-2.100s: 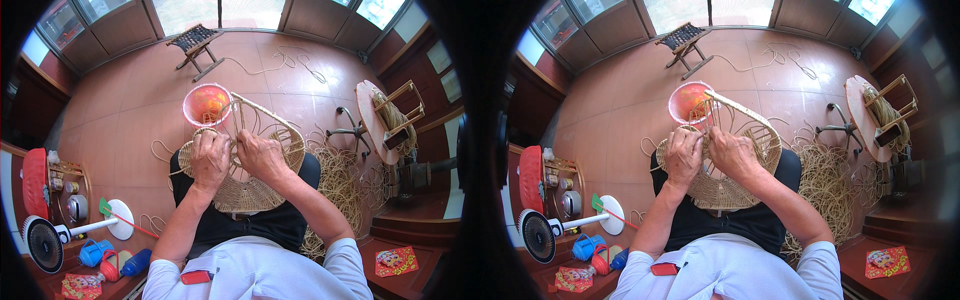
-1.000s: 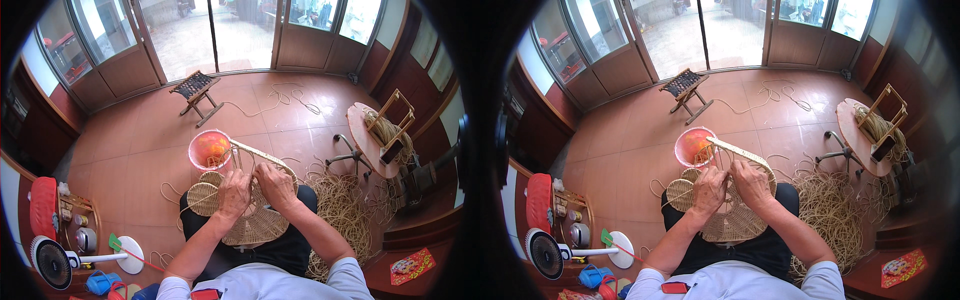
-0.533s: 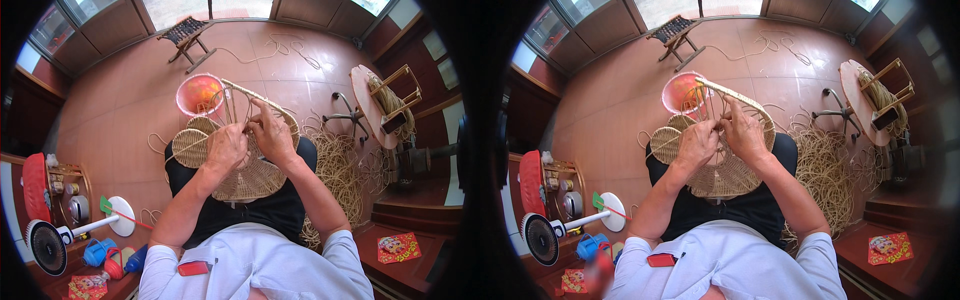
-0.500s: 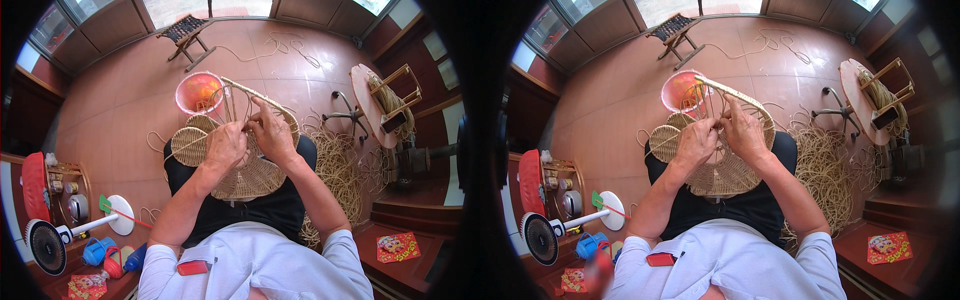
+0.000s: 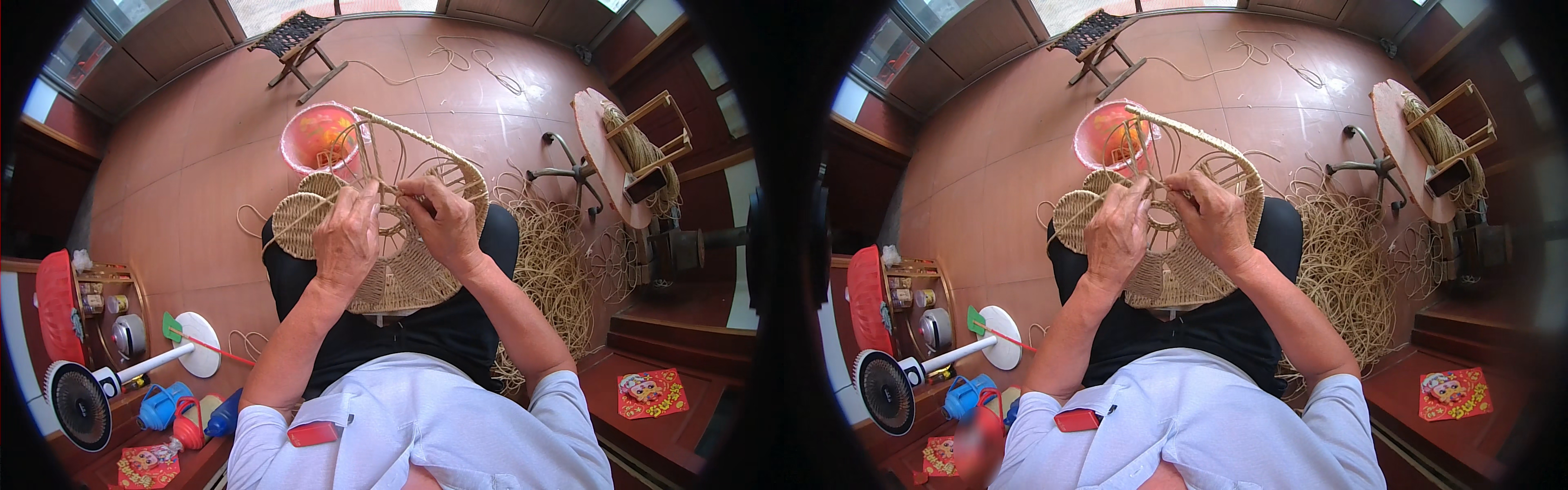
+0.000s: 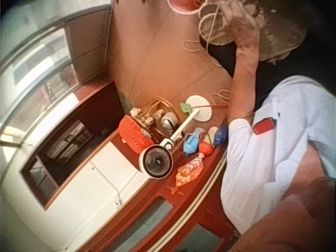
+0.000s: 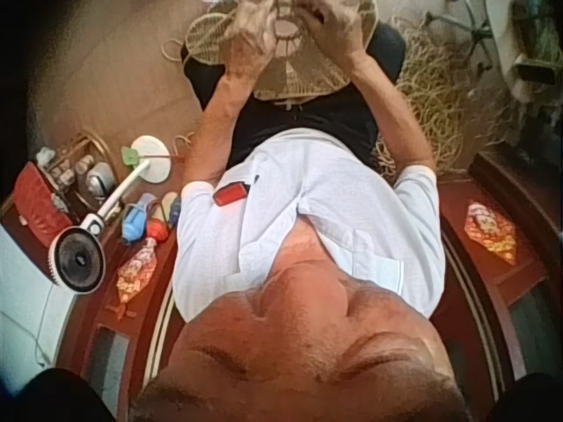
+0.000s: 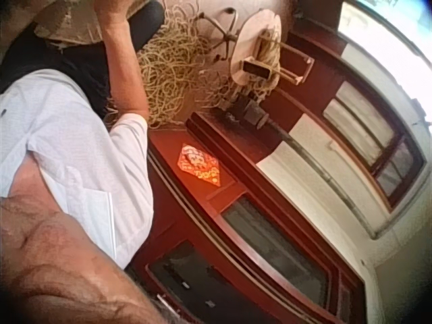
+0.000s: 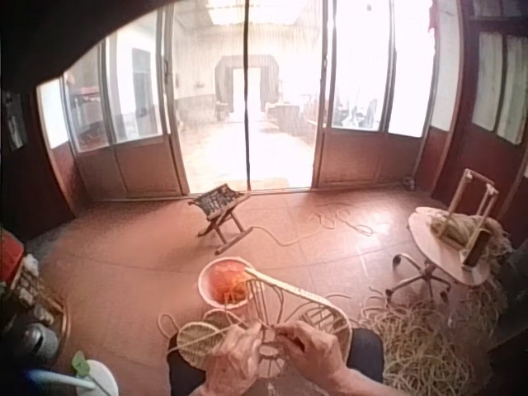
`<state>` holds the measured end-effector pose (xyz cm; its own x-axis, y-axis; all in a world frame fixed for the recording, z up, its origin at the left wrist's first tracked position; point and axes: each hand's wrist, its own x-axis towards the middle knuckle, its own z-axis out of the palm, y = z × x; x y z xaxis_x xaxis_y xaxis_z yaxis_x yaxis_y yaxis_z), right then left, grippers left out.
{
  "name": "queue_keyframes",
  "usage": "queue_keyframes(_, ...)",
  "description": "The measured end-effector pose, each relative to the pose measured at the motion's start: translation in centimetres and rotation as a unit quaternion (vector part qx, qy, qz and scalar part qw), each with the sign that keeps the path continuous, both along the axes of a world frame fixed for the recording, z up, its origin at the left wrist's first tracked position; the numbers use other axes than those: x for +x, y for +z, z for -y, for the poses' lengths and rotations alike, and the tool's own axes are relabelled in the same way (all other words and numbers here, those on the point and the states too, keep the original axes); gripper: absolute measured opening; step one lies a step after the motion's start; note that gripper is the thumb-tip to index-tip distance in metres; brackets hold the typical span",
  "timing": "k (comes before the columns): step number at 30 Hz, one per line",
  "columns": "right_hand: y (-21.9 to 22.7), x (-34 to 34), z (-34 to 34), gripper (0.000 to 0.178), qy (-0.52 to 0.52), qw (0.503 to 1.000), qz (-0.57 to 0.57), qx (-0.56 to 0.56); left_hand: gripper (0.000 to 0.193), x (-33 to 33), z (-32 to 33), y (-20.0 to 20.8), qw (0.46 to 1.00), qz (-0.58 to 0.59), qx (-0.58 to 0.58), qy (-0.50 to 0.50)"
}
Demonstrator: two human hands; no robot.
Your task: Manually weave a basket using straw/rattan fibers on a wooden frame.
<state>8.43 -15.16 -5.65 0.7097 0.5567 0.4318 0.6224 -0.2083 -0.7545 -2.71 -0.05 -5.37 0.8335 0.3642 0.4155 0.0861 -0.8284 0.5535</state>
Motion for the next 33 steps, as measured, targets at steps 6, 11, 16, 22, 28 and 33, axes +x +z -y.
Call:
queue_keyframes(6, 0.5, 0.3, -0.4, 0.015, 0.010, 0.996, 0.083, -0.036, 0.019, 2.7, -1.5, 1.3, 0.999, 0.009, -0.044, 0.005)
queue_keyframes(11, 0.8, 0.4, -0.9, 0.015, 0.009, 0.991, 0.118, -0.056, 0.015, 3.9, -1.8, 2.0, 0.996, -0.056, -0.064, 0.010)
queue_keyframes(16, 0.6, 0.2, -0.9, 0.020, -0.003, 0.987, 0.145, -0.063, 0.017, 4.3, -2.2, 2.1, 0.996, -0.081, -0.027, 0.001)
queue_keyframes(22, 0.1, 0.1, -1.0, 0.019, 0.024, 0.984, 0.165, -0.064, 0.018, 3.9, -2.8, 3.4, 0.989, -0.133, -0.063, -0.018)
queue_keyframes(28, 0.1, -0.3, -1.5, 0.022, 0.003, 0.993, 0.121, -0.003, 0.023, 4.0, -3.0, 3.3, 0.986, -0.112, -0.125, -0.002)
queue_keyframes(33, -0.2, -0.1, -1.7, 0.024, 0.005, 0.993, 0.113, 0.023, 0.022, 4.7, -1.8, 2.7, 0.994, -0.101, -0.044, 0.028)
